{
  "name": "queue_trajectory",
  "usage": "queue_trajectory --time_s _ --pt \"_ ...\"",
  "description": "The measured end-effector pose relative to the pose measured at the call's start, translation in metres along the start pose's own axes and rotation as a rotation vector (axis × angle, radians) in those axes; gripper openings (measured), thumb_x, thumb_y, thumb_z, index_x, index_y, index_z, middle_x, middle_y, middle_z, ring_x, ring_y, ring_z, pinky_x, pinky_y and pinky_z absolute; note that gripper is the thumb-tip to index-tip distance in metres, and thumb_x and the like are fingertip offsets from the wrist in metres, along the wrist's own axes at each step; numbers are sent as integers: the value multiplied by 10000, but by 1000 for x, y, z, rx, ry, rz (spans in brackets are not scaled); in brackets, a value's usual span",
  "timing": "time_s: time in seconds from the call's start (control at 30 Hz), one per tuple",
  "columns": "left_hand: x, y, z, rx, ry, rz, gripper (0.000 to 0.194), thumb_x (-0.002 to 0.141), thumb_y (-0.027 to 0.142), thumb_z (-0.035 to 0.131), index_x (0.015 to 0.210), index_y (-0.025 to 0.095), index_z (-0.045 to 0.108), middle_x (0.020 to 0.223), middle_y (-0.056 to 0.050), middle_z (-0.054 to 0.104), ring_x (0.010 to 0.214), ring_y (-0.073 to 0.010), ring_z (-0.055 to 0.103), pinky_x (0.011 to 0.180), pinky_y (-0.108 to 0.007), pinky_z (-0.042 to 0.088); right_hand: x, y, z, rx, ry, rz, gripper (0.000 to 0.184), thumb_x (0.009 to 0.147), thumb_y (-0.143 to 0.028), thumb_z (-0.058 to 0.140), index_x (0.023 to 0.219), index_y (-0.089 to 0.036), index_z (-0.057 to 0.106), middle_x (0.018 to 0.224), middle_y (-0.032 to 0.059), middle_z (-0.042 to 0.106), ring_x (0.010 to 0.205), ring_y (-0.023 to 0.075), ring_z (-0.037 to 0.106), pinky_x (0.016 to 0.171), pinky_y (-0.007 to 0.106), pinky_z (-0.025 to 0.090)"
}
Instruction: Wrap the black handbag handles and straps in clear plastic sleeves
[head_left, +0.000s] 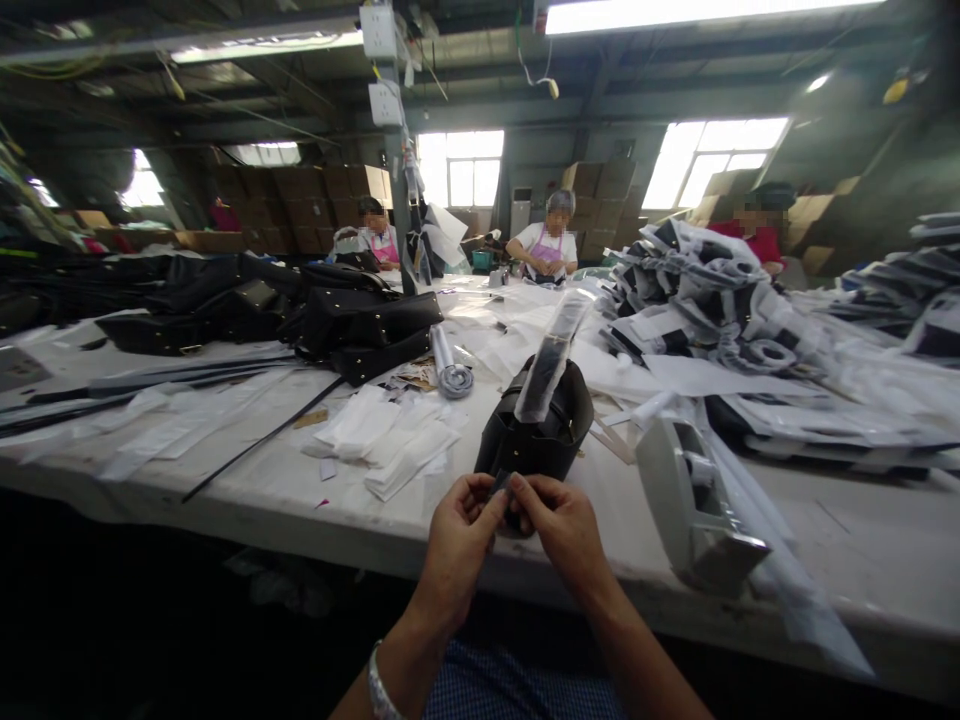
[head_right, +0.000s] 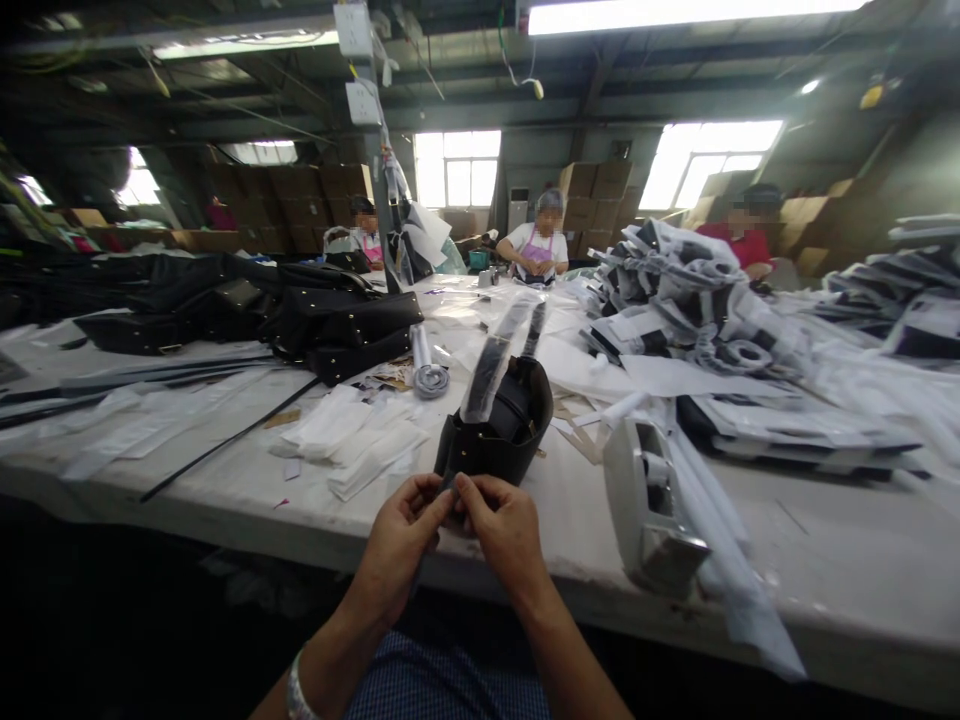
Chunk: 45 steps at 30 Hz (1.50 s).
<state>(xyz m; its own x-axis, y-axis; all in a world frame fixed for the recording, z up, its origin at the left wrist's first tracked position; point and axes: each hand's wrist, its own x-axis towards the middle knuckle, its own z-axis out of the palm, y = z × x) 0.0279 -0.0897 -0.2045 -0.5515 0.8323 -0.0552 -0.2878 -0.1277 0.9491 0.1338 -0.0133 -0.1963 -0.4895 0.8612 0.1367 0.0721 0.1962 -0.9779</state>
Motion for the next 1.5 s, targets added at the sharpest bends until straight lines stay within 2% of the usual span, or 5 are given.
queue_trajectory --time_s 0.3,0.47,1.1,1.37,1.5 --pt "6 -13 -5 43 123 -25 484 624 450 868 935 136 673 625 34 609 509 -67 449 447 -160 348 -38 7 -160 -751 745 -260 323 859 -429 591 1052 -209 728 1210 122 686 1189 302 585 1081 435 384" --pt "8 -18 -5 44 121 -35 489 611 447 877 943 148 677 640 29 622 541 -86 486 467 -168 374 -33 29 -211 -502 655 152 268 703 -454 698 719 -198 776 1410 136 570 1355 384 432 1170 489 232" --pt "6 -19 -7 55 145 -53 537 557 466 894 937 155 678 681 7 654 567 -101 510 466 -166 400 -86 27 -176 305 686 338 381 590 -460 899 833 -183 800 932 95 789 849 225 734 737 284 588" --pt "8 -17 -7 22 120 -88 555 574 461 890 976 148 669 653 25 634 540 -82 487 470 -158 392 -87 76 -171 245 794 314 443 484 -450 938 773 -149 790 696 66 770 641 175 707 550 212 550" --pt "5 -17 -8 16 88 -68 511 646 442 858 1018 152 662 680 22 636 564 -84 504 474 -158 386 -95 61 -143 62 551 236 348 650 -474 855 806 -169 792 722 61 771 689 197 706 639 245 567"
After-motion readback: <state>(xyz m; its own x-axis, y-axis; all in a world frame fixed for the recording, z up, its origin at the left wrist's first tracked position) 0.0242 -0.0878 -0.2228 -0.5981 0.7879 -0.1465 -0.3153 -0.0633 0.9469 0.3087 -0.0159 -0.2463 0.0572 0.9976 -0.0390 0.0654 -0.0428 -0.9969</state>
